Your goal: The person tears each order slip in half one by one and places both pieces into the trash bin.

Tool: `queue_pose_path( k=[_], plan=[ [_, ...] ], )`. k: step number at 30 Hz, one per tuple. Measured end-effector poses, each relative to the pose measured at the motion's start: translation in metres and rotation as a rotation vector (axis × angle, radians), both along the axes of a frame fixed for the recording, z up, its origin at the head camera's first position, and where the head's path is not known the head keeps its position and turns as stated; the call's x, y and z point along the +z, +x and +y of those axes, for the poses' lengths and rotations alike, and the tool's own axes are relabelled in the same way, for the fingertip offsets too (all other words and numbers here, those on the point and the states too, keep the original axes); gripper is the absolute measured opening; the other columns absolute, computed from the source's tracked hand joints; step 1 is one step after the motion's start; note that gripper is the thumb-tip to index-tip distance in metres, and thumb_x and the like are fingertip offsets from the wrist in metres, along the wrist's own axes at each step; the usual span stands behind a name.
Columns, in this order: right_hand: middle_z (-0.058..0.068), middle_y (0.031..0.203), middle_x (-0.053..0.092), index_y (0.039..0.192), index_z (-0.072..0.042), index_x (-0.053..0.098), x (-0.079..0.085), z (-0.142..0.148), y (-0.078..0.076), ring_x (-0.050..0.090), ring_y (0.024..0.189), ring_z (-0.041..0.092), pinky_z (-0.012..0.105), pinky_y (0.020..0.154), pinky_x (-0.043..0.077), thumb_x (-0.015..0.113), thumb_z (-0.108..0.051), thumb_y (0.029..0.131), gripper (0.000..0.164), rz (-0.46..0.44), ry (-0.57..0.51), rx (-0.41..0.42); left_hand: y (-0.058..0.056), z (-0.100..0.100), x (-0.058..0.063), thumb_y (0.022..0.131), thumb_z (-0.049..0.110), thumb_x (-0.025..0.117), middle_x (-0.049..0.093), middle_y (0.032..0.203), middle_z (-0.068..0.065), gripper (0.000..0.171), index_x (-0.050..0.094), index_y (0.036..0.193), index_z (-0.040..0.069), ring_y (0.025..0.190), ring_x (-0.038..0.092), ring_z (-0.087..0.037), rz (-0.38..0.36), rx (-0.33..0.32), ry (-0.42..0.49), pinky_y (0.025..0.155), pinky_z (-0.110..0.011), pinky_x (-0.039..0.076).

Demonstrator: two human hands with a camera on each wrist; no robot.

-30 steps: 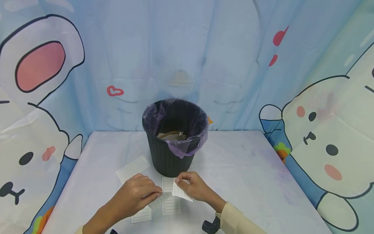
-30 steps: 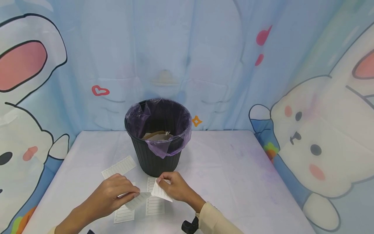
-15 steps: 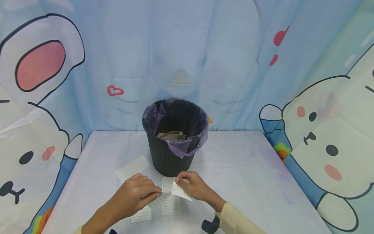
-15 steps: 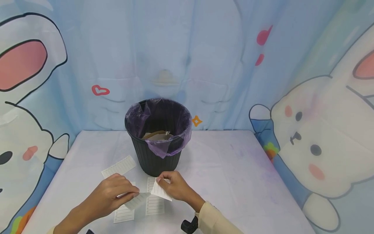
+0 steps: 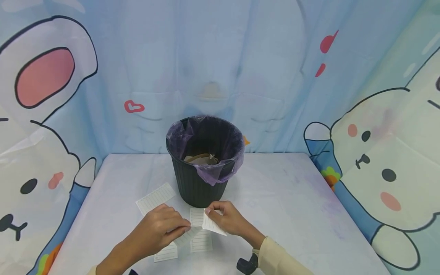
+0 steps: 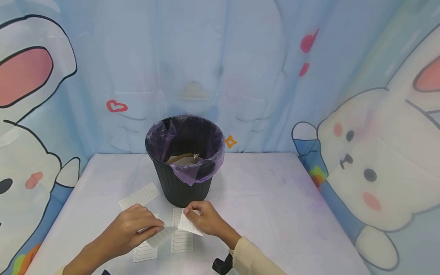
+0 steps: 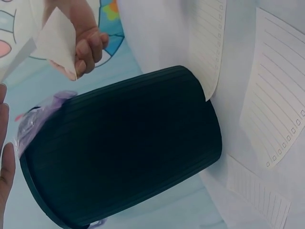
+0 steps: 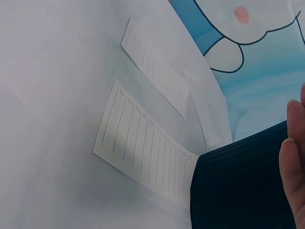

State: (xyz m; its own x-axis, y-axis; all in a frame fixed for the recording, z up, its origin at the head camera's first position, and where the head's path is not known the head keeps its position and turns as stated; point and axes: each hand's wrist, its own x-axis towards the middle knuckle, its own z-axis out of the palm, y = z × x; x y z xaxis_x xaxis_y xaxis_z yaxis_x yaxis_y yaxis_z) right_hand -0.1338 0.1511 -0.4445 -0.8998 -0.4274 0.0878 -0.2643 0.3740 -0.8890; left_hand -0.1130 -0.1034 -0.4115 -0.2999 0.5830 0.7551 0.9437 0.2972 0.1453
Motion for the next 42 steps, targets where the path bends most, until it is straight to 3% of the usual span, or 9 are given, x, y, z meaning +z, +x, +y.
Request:
queue_pose_path(
  k=[3, 7, 12, 18, 25, 29, 32, 37, 42],
  plan=[
    [0.014, 0.085, 0.068, 0.086, 0.005, 0.069, -0.014, 0.002, -0.007, 0.055, 0.067, 0.003, 0.018, 0.058, 0.048, 0.056, -0.003, 0.1, 0.02, 0.005, 0.022, -0.009, 0.0, 0.001, 0.001, 0.093, 0.022, 0.073, 0.071, 0.08, 0.014, 0.007, 0.077, 0.089, 0.019, 0.072, 0.06, 0.001, 0.003, -0.005, 0.0, 0.078, -0.019, 0.048],
    [0.009, 0.086, 0.069, 0.086, 0.0, 0.07, -0.018, 0.005, -0.009, 0.055, 0.072, 0.005, 0.019, 0.063, 0.047, 0.057, -0.007, 0.1, 0.02, 0.006, 0.039, -0.049, 0.0, 0.001, 0.003, 0.09, 0.02, 0.075, 0.072, 0.08, 0.014, 0.004, 0.078, 0.09, 0.018, 0.072, 0.061, 0.0, 0.013, 0.012, 0.002, 0.077, -0.019, 0.049],
    [0.009, 0.086, 0.069, 0.083, -0.001, 0.07, -0.018, 0.008, -0.009, 0.055, 0.081, 0.01, 0.022, 0.073, 0.047, 0.057, -0.004, 0.099, 0.02, 0.025, 0.062, -0.094, -0.001, 0.0, 0.005, 0.093, 0.021, 0.073, 0.072, 0.081, 0.012, 0.007, 0.078, 0.09, 0.017, 0.073, 0.061, -0.002, 0.029, 0.033, 0.007, 0.075, -0.02, 0.049],
    [0.007, 0.087, 0.07, 0.086, -0.004, 0.071, -0.007, 0.018, -0.007, 0.057, 0.082, 0.01, 0.024, 0.076, 0.05, 0.059, -0.008, 0.1, 0.019, 0.098, 0.018, -0.071, -0.006, -0.003, 0.016, 0.1, 0.026, 0.064, 0.074, 0.084, 0.009, 0.02, 0.079, 0.093, 0.014, 0.075, 0.065, -0.005, 0.032, 0.048, 0.033, 0.073, -0.021, 0.05],
    [0.006, 0.086, 0.07, 0.091, -0.006, 0.073, 0.042, 0.036, -0.007, 0.061, 0.077, 0.01, 0.026, 0.066, 0.055, 0.06, -0.006, 0.099, 0.016, 0.256, -0.015, -0.038, -0.027, -0.01, 0.048, 0.102, 0.032, 0.059, 0.076, 0.087, 0.001, 0.032, 0.078, 0.101, 0.007, 0.078, 0.068, -0.013, 0.0, 0.162, 0.141, 0.074, -0.026, 0.053],
    [0.005, 0.084, 0.071, 0.092, -0.006, 0.074, 0.079, 0.045, -0.016, 0.061, 0.074, 0.009, 0.026, 0.064, 0.055, 0.06, 0.0, 0.097, 0.016, 0.438, -0.029, -0.038, -0.041, -0.007, 0.061, 0.089, 0.009, 0.076, 0.076, 0.09, -0.008, 0.015, 0.077, 0.101, 0.001, 0.082, 0.071, -0.02, 0.001, 0.234, 0.256, 0.075, -0.03, 0.057],
    [0.006, 0.084, 0.072, 0.092, -0.004, 0.074, 0.105, 0.049, -0.024, 0.061, 0.073, 0.008, 0.026, 0.066, 0.055, 0.061, 0.001, 0.096, 0.015, 0.531, -0.036, -0.062, -0.051, 0.0, 0.069, 0.079, -0.005, 0.08, 0.076, 0.09, -0.012, 0.021, 0.076, 0.099, -0.003, 0.083, 0.071, -0.023, -0.019, 0.281, 0.328, 0.076, -0.029, 0.058],
    [0.011, 0.092, 0.072, 0.098, -0.001, 0.075, 0.138, 0.047, -0.043, 0.062, 0.078, 0.013, 0.027, 0.068, 0.055, 0.061, -0.006, 0.098, 0.014, 0.521, -0.056, -0.14, -0.07, 0.012, 0.081, 0.089, 0.003, 0.074, 0.074, 0.09, -0.013, 0.011, 0.075, 0.099, -0.003, 0.082, 0.068, -0.022, -0.118, 0.351, 0.412, 0.08, -0.018, 0.053],
    [0.015, 0.096, 0.074, 0.103, -0.001, 0.076, 0.152, 0.037, -0.068, 0.062, 0.079, 0.019, 0.026, 0.066, 0.054, 0.064, -0.014, 0.098, 0.019, 0.48, -0.064, -0.226, -0.087, 0.023, 0.084, 0.097, 0.01, 0.067, 0.072, 0.087, -0.012, 0.014, 0.074, 0.099, -0.002, 0.08, 0.061, -0.018, -0.239, 0.382, 0.438, 0.072, -0.023, 0.049]
  ],
)
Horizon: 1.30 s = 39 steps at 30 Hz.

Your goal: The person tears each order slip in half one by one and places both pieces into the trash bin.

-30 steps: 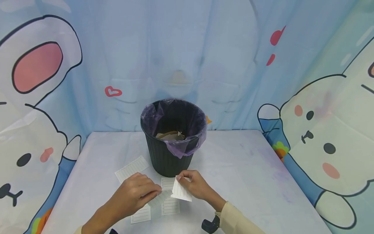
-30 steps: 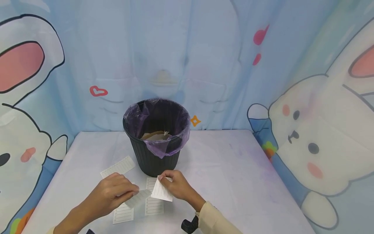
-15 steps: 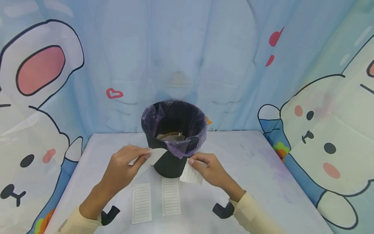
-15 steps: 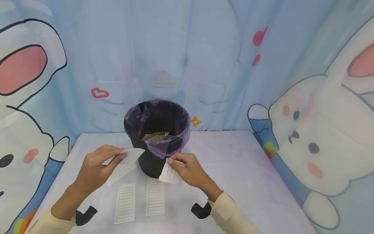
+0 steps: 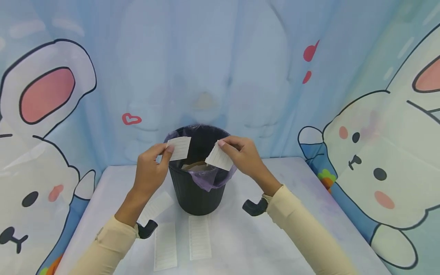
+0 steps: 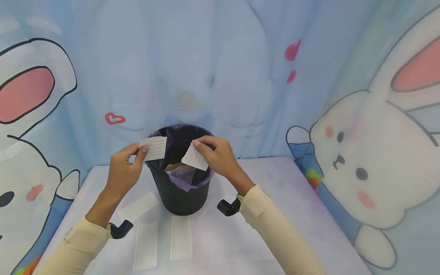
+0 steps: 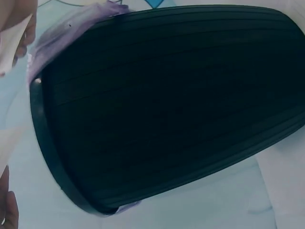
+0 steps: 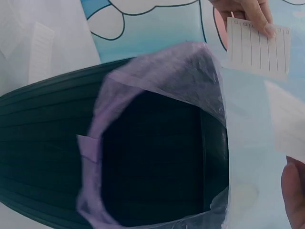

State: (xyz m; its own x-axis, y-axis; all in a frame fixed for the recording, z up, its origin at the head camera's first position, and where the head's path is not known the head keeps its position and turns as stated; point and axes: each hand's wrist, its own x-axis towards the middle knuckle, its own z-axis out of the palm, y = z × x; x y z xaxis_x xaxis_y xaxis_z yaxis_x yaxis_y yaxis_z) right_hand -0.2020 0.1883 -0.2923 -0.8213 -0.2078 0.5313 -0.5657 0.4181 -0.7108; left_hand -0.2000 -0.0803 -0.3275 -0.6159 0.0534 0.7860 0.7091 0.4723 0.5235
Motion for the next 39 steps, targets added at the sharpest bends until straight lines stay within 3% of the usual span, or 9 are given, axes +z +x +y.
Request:
queue_pose_path(
  k=[5, 9, 13, 18, 24, 30, 37, 39],
  plan=[
    [0.017, 0.099, 0.075, 0.104, 0.001, 0.077, 0.0, -0.008, -0.022, 0.065, 0.08, 0.019, 0.025, 0.066, 0.054, 0.065, -0.016, 0.098, 0.022, 0.002, -0.011, -0.066, -0.01, 0.006, -0.002, 0.1, 0.014, 0.064, 0.071, 0.085, -0.012, 0.018, 0.073, 0.099, -0.002, 0.078, 0.06, -0.02, -0.105, -0.007, -0.002, 0.068, -0.035, 0.05],
    [0.018, 0.099, 0.076, 0.105, 0.002, 0.077, -0.003, -0.009, -0.034, 0.067, 0.079, 0.02, 0.025, 0.067, 0.053, 0.066, -0.015, 0.098, 0.021, 0.008, -0.007, -0.098, -0.017, 0.012, -0.001, 0.101, 0.017, 0.062, 0.075, 0.097, -0.017, 0.023, 0.073, 0.103, -0.003, 0.088, 0.07, -0.027, -0.153, -0.008, -0.012, 0.076, -0.045, 0.057],
    [0.017, 0.1, 0.077, 0.105, 0.001, 0.078, -0.009, -0.012, -0.039, 0.068, 0.08, 0.021, 0.026, 0.067, 0.053, 0.066, -0.017, 0.098, 0.022, -0.004, 0.033, -0.109, -0.019, 0.013, -0.005, 0.101, 0.018, 0.061, 0.074, 0.102, -0.019, 0.025, 0.073, 0.107, -0.004, 0.095, 0.071, -0.032, -0.195, -0.005, -0.022, 0.082, -0.048, 0.058],
    [0.013, 0.11, 0.076, 0.111, -0.003, 0.077, -0.013, -0.012, -0.04, 0.07, 0.091, 0.023, 0.031, 0.072, 0.054, 0.064, -0.021, 0.1, 0.025, -0.031, 0.084, -0.109, -0.021, 0.013, -0.007, 0.102, 0.019, 0.06, 0.073, 0.099, -0.018, 0.027, 0.072, 0.11, -0.003, 0.093, 0.068, -0.031, -0.24, -0.005, -0.054, 0.083, -0.047, 0.057],
    [0.013, 0.121, 0.072, 0.122, -0.005, 0.072, -0.013, -0.01, -0.038, 0.068, 0.112, 0.028, 0.045, 0.092, 0.056, 0.059, -0.024, 0.103, 0.03, -0.061, 0.102, -0.064, -0.021, 0.012, -0.006, 0.102, 0.018, 0.061, 0.072, 0.105, -0.017, 0.028, 0.07, 0.121, 0.0, 0.098, 0.066, -0.03, -0.251, -0.02, -0.068, 0.087, -0.047, 0.054],
    [0.011, 0.132, 0.067, 0.134, -0.011, 0.065, -0.015, -0.004, -0.031, 0.065, 0.114, 0.027, 0.045, 0.092, 0.054, 0.056, -0.031, 0.104, 0.037, -0.092, 0.134, -0.094, -0.017, 0.008, -0.007, 0.1, 0.017, 0.063, 0.072, 0.105, -0.016, 0.028, 0.069, 0.123, 0.002, 0.099, 0.065, -0.029, -0.257, -0.018, -0.075, 0.093, -0.049, 0.053],
    [0.014, 0.123, 0.07, 0.133, -0.006, 0.064, -0.016, 0.029, -0.025, 0.066, 0.113, 0.03, 0.049, 0.103, 0.048, 0.054, -0.033, 0.105, 0.04, -0.051, 0.011, -0.193, -0.004, 0.006, -0.003, 0.098, 0.02, 0.067, 0.071, 0.109, -0.013, 0.037, 0.063, 0.13, 0.003, 0.106, 0.064, -0.028, -0.291, -0.043, -0.064, 0.099, -0.05, 0.048],
    [0.014, 0.124, 0.069, 0.132, -0.005, 0.062, -0.017, 0.041, -0.021, 0.066, 0.11, 0.022, 0.039, 0.102, 0.049, 0.053, -0.032, 0.105, 0.039, -0.04, -0.044, -0.222, 0.004, 0.004, -0.004, 0.097, 0.021, 0.068, 0.071, 0.109, -0.011, 0.038, 0.062, 0.131, 0.004, 0.107, 0.064, -0.027, -0.308, -0.036, -0.067, 0.098, -0.049, 0.048]
  ],
)
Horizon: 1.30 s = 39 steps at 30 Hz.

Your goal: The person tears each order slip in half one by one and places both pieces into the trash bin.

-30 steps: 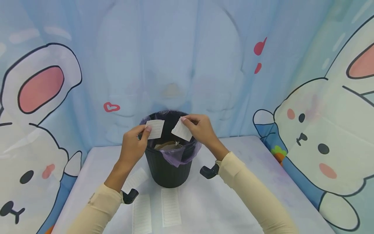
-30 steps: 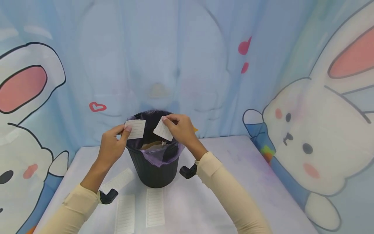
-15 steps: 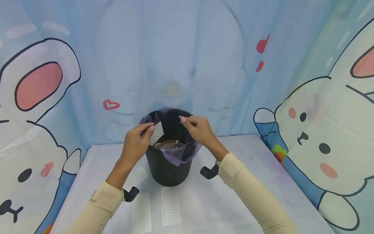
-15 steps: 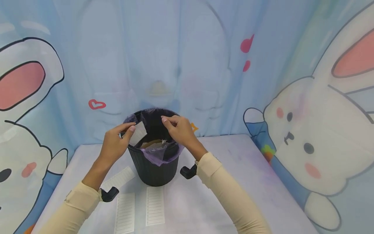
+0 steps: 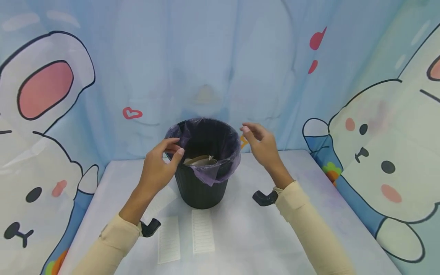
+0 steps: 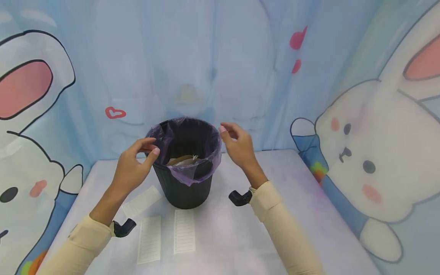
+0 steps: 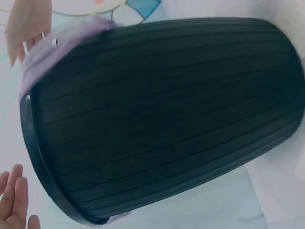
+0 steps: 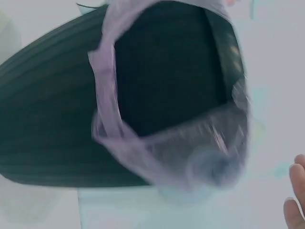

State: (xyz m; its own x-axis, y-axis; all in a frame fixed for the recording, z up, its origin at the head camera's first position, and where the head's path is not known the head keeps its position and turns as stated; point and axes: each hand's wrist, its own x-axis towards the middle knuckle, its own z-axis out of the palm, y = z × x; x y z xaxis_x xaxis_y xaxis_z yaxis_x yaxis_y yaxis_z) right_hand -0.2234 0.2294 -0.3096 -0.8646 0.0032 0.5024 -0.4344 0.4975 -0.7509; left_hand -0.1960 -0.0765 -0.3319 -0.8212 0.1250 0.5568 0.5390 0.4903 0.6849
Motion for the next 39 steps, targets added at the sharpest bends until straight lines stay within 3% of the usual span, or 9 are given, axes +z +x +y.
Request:
queue_pose_path(
  k=[5, 8, 11, 14, 18, 23, 29, 39],
  plan=[
    [0.017, 0.122, 0.069, 0.129, -0.001, 0.06, -0.002, 0.036, 0.016, 0.063, 0.097, 0.002, 0.018, 0.092, 0.047, 0.052, -0.032, 0.106, 0.039, 0.076, -0.11, -0.11, 0.025, -0.001, -0.017, 0.094, 0.019, 0.072, 0.071, 0.105, -0.007, 0.035, 0.065, 0.125, 0.005, 0.103, 0.064, -0.025, 0.035, 0.007, -0.028, 0.096, -0.048, 0.046],
    [0.017, 0.119, 0.07, 0.126, -0.001, 0.061, -0.007, 0.053, 0.026, 0.064, 0.094, 0.001, 0.018, 0.093, 0.047, 0.052, -0.032, 0.106, 0.038, 0.093, -0.131, -0.18, 0.037, 0.001, -0.038, 0.091, 0.017, 0.075, 0.071, 0.099, -0.005, 0.026, 0.069, 0.114, 0.005, 0.095, 0.064, -0.022, 0.072, 0.005, -0.08, 0.091, -0.046, 0.046],
    [0.016, 0.118, 0.07, 0.125, -0.002, 0.061, -0.013, 0.062, 0.034, 0.064, 0.094, 0.001, 0.019, 0.096, 0.046, 0.052, -0.033, 0.105, 0.038, 0.069, -0.13, -0.219, 0.043, 0.004, -0.062, 0.089, 0.014, 0.078, 0.071, 0.089, -0.001, 0.014, 0.073, 0.1, 0.008, 0.085, 0.063, -0.017, 0.055, 0.009, -0.161, 0.083, -0.04, 0.047],
    [0.016, 0.118, 0.071, 0.125, -0.002, 0.061, -0.021, 0.067, 0.039, 0.064, 0.094, 0.0, 0.018, 0.095, 0.046, 0.052, -0.033, 0.105, 0.037, 0.031, -0.124, -0.239, 0.044, 0.008, -0.088, 0.087, 0.012, 0.078, 0.07, 0.078, 0.003, 0.003, 0.075, 0.088, 0.011, 0.074, 0.06, -0.01, -0.021, 0.024, -0.256, 0.071, -0.031, 0.049],
    [0.016, 0.119, 0.071, 0.124, -0.002, 0.061, -0.032, 0.067, 0.045, 0.064, 0.094, 0.0, 0.015, 0.092, 0.045, 0.052, -0.033, 0.105, 0.038, -0.004, -0.111, -0.24, 0.037, 0.011, -0.123, 0.087, 0.012, 0.076, 0.07, 0.074, 0.003, 0.005, 0.076, 0.083, 0.011, 0.063, 0.055, -0.006, -0.161, 0.038, -0.37, 0.057, -0.024, 0.046],
    [0.017, 0.116, 0.071, 0.122, 0.002, 0.061, -0.046, 0.065, 0.051, 0.064, 0.093, 0.0, 0.012, 0.092, 0.046, 0.053, -0.032, 0.105, 0.038, -0.014, -0.104, -0.207, 0.025, 0.015, -0.157, 0.087, 0.015, 0.075, 0.071, 0.075, 0.0, 0.007, 0.077, 0.083, 0.009, 0.061, 0.055, -0.009, -0.281, 0.044, -0.447, 0.058, -0.029, 0.045],
    [0.015, 0.115, 0.071, 0.122, 0.001, 0.061, -0.062, 0.065, 0.06, 0.062, 0.093, -0.001, 0.011, 0.09, 0.045, 0.053, -0.032, 0.106, 0.038, -0.054, -0.084, -0.21, 0.015, 0.021, -0.177, 0.087, 0.017, 0.074, 0.073, 0.078, -0.003, 0.011, 0.078, 0.084, 0.007, 0.062, 0.056, -0.013, -0.36, 0.043, -0.478, 0.063, -0.036, 0.047],
    [0.015, 0.113, 0.071, 0.121, -0.001, 0.062, -0.081, 0.058, 0.073, 0.063, 0.093, 0.003, 0.009, 0.089, 0.046, 0.053, -0.03, 0.105, 0.034, -0.109, -0.066, -0.171, 0.008, 0.028, -0.187, 0.085, 0.019, 0.074, 0.069, 0.073, -0.005, 0.014, 0.078, 0.083, 0.005, 0.059, 0.052, -0.016, -0.438, 0.047, -0.535, 0.06, -0.035, 0.044]
  ],
)
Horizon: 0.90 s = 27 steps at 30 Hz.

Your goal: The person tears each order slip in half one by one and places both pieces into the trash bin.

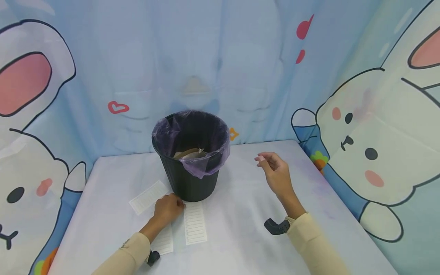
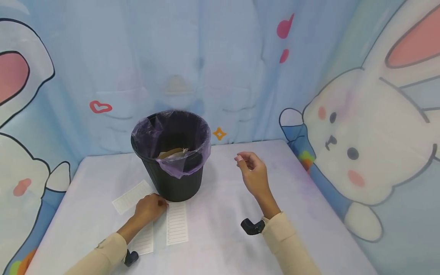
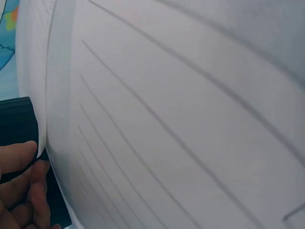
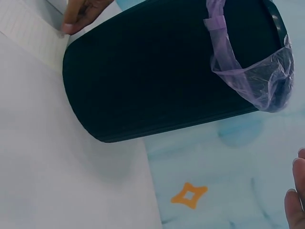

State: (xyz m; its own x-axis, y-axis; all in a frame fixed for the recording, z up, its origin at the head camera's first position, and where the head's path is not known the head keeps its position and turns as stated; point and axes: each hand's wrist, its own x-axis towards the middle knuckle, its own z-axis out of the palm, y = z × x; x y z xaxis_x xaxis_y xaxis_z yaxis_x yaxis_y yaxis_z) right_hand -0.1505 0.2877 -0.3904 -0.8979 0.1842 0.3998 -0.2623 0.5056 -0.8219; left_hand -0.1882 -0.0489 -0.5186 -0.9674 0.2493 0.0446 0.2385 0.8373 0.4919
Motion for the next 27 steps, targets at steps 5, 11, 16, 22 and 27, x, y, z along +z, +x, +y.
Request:
queue_pose_path(
  k=[5, 11, 16, 22, 27],
  plan=[
    [0.014, 0.112, 0.072, 0.12, -0.001, 0.063, -0.006, -0.006, 0.001, 0.064, 0.092, 0.006, 0.009, 0.088, 0.046, 0.054, -0.026, 0.105, 0.03, -0.014, 0.007, 0.02, -0.002, -0.001, -0.005, 0.086, 0.016, 0.072, 0.068, 0.074, -0.005, 0.012, 0.078, 0.085, 0.006, 0.061, 0.051, -0.017, -0.037, 0.005, -0.004, 0.06, -0.034, 0.043],
    [0.014, 0.112, 0.071, 0.12, -0.002, 0.063, -0.011, -0.015, 0.003, 0.067, 0.095, 0.018, 0.01, 0.086, 0.047, 0.053, -0.025, 0.106, 0.029, -0.045, 0.031, 0.03, 0.0, -0.002, -0.007, 0.086, 0.012, 0.069, 0.067, 0.073, -0.002, 0.01, 0.077, 0.086, 0.007, 0.059, 0.051, -0.015, -0.069, -0.013, 0.06, 0.055, -0.03, 0.041],
    [0.013, 0.109, 0.072, 0.118, -0.003, 0.064, -0.02, -0.024, 0.004, 0.068, 0.095, 0.023, 0.016, 0.085, 0.051, 0.053, -0.025, 0.106, 0.028, -0.088, 0.039, 0.067, 0.009, -0.011, 0.004, 0.086, 0.008, 0.068, 0.058, 0.063, 0.003, 0.008, 0.074, 0.08, 0.007, 0.058, 0.048, -0.011, -0.033, -0.064, 0.147, 0.052, -0.025, 0.039],
    [0.009, 0.099, 0.075, 0.107, -0.003, 0.069, -0.035, -0.039, 0.006, 0.068, 0.087, 0.016, 0.026, 0.082, 0.054, 0.056, -0.022, 0.104, 0.023, -0.142, 0.028, 0.162, 0.029, -0.024, 0.037, 0.086, 0.004, 0.069, 0.054, 0.063, 0.007, 0.012, 0.07, 0.075, 0.009, 0.059, 0.046, -0.007, 0.029, -0.124, 0.242, 0.053, -0.02, 0.038],
    [0.008, 0.096, 0.075, 0.103, -0.004, 0.07, -0.051, -0.059, 0.011, 0.069, 0.084, 0.018, 0.028, 0.078, 0.056, 0.058, -0.018, 0.103, 0.018, -0.169, 0.045, 0.299, 0.049, -0.037, 0.063, 0.088, 0.007, 0.071, 0.059, 0.071, 0.01, 0.009, 0.071, 0.082, 0.013, 0.067, 0.051, -0.004, 0.066, -0.144, 0.29, 0.06, -0.02, 0.046]
  ],
)
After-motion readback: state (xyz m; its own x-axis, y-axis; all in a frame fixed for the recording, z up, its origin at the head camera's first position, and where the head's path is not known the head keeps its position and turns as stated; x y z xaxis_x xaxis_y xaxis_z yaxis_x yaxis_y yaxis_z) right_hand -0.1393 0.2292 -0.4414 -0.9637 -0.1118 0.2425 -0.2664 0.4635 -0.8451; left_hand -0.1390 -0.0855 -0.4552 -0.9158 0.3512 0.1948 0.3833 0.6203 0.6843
